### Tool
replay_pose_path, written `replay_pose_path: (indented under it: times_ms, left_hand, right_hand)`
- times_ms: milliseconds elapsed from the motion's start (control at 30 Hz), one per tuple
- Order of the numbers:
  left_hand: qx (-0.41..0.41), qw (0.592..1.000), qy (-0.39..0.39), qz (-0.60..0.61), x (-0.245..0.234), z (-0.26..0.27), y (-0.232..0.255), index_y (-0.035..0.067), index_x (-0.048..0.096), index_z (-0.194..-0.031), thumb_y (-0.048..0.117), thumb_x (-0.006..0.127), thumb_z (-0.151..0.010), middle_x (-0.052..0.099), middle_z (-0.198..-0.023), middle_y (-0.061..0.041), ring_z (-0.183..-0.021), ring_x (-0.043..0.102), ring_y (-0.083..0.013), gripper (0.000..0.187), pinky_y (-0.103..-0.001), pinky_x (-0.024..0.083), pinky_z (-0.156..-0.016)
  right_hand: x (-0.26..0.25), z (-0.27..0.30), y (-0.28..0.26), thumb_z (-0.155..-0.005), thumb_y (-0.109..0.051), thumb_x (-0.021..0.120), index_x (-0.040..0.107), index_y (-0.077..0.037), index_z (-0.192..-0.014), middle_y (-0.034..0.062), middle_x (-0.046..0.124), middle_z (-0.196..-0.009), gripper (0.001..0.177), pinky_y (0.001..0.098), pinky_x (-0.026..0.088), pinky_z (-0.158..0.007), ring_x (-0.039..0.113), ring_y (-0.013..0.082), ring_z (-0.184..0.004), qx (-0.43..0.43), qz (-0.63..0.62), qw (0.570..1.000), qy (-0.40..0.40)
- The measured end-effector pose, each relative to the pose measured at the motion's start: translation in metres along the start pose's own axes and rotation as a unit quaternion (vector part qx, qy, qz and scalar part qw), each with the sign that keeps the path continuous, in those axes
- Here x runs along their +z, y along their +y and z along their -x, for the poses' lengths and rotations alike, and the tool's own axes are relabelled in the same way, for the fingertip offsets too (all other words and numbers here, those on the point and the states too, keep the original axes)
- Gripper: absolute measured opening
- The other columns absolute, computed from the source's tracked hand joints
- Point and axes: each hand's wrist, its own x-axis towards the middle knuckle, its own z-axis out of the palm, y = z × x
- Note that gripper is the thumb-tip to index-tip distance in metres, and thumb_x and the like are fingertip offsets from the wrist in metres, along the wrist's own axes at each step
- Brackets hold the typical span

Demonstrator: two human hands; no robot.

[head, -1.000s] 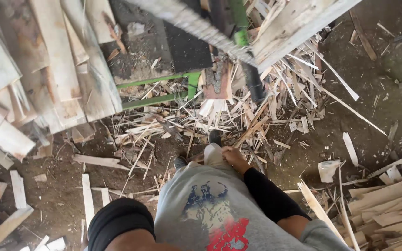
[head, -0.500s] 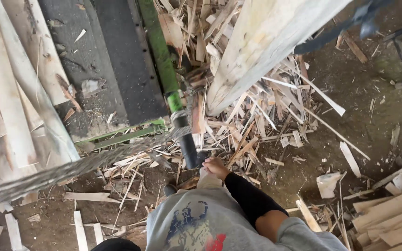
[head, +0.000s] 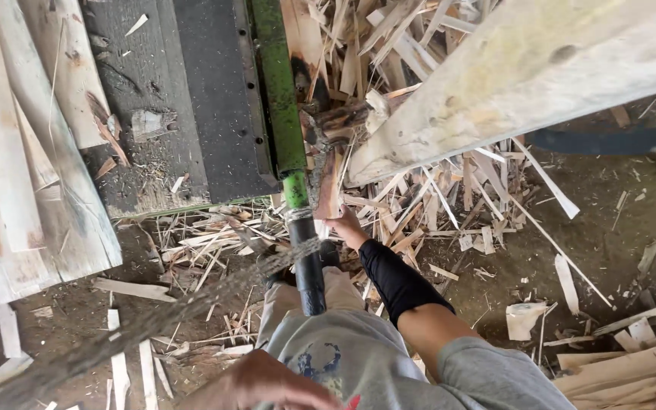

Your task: The recorder uses a manual lever-action blade to cut thin pieces of wood to size.

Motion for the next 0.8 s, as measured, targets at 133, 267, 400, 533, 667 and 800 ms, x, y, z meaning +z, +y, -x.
replay_pose_path:
  times_ms: [133, 267, 400, 533, 667, 800]
  left_hand:
    - [0.173, 0.984, -0.037, -0.013, -0.024, 0.019, 0.039, 0.004, 0.077, -0.114, 0.033, 0.082, -0.085, 0.085, -0.087, -0.007, -0.072, 0.076, -0.011, 0.041, -0.027, 0.061, -0.069]
    - [0.374, 0.918, -0.115, 0.057, -0.053, 0.001, 0.01, -0.005, 0.058, -0.141, 0.046, 0.079, -0.09, 0.08, -0.093, -0.015, -0.076, 0.071, -0.0146, 0.076, -0.029, 0.057, -0.072]
    - [0.375, 0.92, -0.087, 0.073, -0.058, 0.01, 0.034, -0.007, 0.057, -0.142, 0.05, 0.081, -0.086, 0.078, -0.094, -0.017, -0.078, 0.068, -0.0169, 0.083, -0.029, 0.054, -0.073]
    - [0.347, 0.933, -0.05, 0.076, -0.07, 0.013, 0.046, -0.005, 0.052, -0.142, 0.049, 0.08, -0.082, 0.075, -0.096, -0.018, -0.079, 0.067, -0.0187, 0.085, -0.032, 0.055, -0.075]
    - [0.339, 0.936, -0.039, 0.091, -0.084, 0.003, 0.044, -0.006, 0.051, -0.145, 0.045, 0.075, -0.085, 0.074, -0.096, -0.018, -0.078, 0.064, -0.0206, 0.082, -0.034, 0.052, -0.077]
    - [0.34, 0.935, -0.031, 0.096, -0.081, -0.002, 0.047, -0.007, 0.05, -0.144, 0.043, 0.075, -0.086, 0.074, -0.096, -0.019, -0.079, 0.063, -0.0217, 0.08, -0.035, 0.051, -0.077]
  right_hand:
    - [0.006, -0.03, 0.008, -0.082, -0.01, 0.089, 0.018, 0.018, -0.15, 0.0326, 0.067, -0.125, 0.102, 0.0298, 0.045, -0.108, 0.068, 0.0246, -0.117, -0.004, 0.001, 1.0, 0.01]
    - [0.008, -0.02, -0.025, -0.089, -0.025, 0.082, 0.07, 0.017, -0.125, 0.0268, 0.075, -0.119, 0.057, 0.0383, 0.049, -0.096, 0.068, 0.0304, -0.107, 0.061, -0.045, 0.997, -0.021]
    - [0.038, -0.008, -0.094, -0.082, -0.021, 0.083, 0.07, -0.006, -0.106, 0.0076, 0.072, -0.106, 0.031, 0.0336, 0.057, -0.084, 0.07, 0.0168, -0.096, 0.074, 0.03, 0.996, 0.032]
    - [0.054, -0.005, -0.165, -0.081, -0.013, 0.082, 0.069, -0.006, -0.081, 0.0053, 0.065, -0.073, 0.015, 0.0277, 0.044, -0.046, 0.055, 0.0108, -0.056, 0.005, 0.021, 0.987, 0.161]
    - [0.036, -0.031, -0.204, -0.093, -0.013, 0.083, 0.047, -0.001, -0.078, 0.0088, 0.046, -0.065, 0.041, 0.0337, 0.028, -0.042, 0.036, 0.012, -0.049, -0.23, 0.074, 0.946, 0.215]
    - [0.062, -0.011, -0.257, -0.098, -0.018, 0.074, 0.06, -0.003, -0.092, 0.0097, 0.063, -0.082, 0.022, 0.0306, 0.046, -0.049, 0.053, 0.0121, -0.063, -0.281, -0.008, 0.92, 0.272]
